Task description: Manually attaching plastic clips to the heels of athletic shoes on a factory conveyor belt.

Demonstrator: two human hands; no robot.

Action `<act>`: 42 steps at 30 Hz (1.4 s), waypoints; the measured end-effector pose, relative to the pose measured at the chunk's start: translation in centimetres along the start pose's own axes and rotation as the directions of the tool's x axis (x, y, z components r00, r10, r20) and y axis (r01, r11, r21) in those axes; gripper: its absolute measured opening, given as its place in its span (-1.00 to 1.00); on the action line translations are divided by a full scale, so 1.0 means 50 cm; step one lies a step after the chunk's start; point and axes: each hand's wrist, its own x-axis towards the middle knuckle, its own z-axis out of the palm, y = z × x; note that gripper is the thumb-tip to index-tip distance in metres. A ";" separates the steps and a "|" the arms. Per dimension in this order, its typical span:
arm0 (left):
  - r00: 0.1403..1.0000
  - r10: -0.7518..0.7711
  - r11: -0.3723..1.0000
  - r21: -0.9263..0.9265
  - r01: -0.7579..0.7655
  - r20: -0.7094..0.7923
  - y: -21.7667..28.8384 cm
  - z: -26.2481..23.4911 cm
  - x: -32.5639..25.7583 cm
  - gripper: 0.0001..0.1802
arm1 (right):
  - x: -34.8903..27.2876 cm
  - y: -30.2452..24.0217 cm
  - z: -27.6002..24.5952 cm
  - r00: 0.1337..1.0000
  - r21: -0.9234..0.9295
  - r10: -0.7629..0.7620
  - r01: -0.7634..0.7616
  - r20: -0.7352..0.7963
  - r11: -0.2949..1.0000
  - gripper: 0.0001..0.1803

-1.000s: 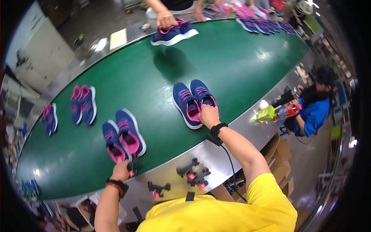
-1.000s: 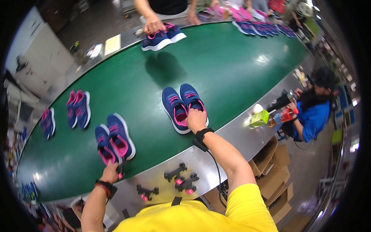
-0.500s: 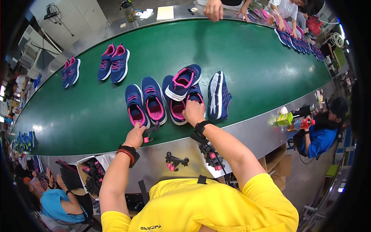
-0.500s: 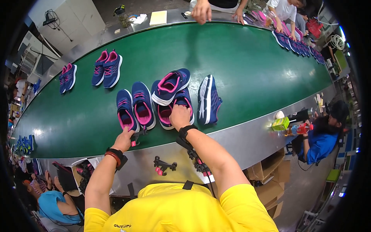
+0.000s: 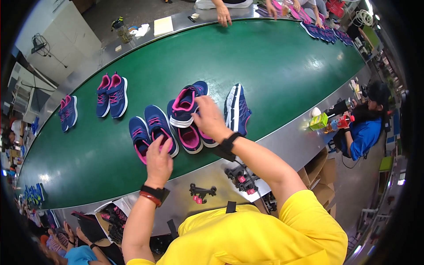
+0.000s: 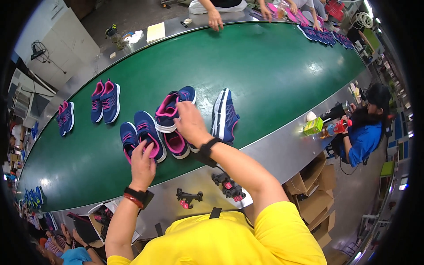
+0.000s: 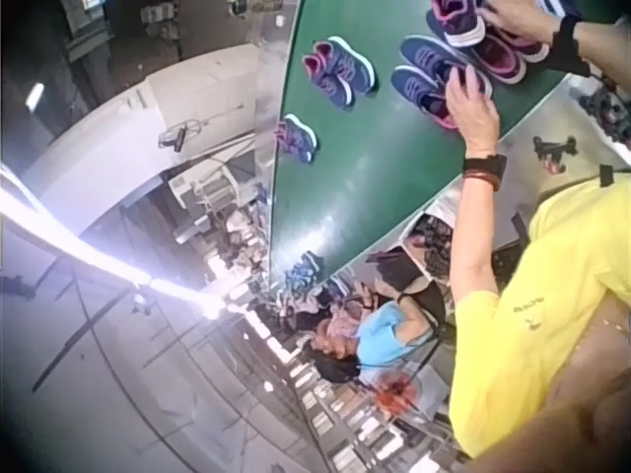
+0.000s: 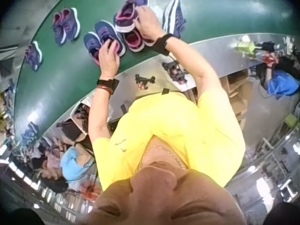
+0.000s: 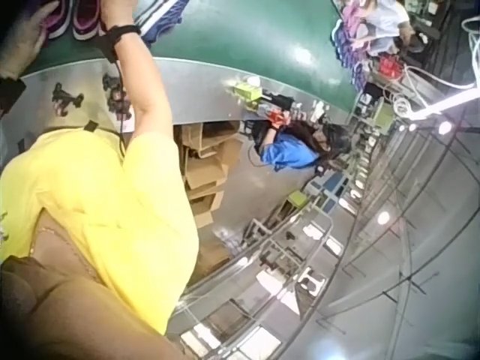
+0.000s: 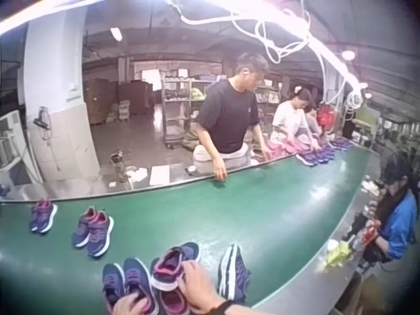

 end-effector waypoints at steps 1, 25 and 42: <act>0.999 0.050 0.999 -0.012 -0.050 -0.016 0.007 0.000 0.019 -0.31 | -0.010 0.007 -0.016 0.999 -0.046 0.019 -0.020 -0.037 0.999 -0.41; 0.973 0.157 0.988 -0.036 -0.153 0.170 0.238 0.188 0.266 -0.56 | -0.101 0.231 -0.191 0.985 -0.290 0.174 -0.167 0.001 0.943 -0.39; 0.941 -0.238 0.930 -0.223 0.292 0.241 -0.059 0.071 -0.042 -0.82 | -0.275 0.002 -0.074 0.790 0.072 -0.252 0.256 0.560 0.964 -0.92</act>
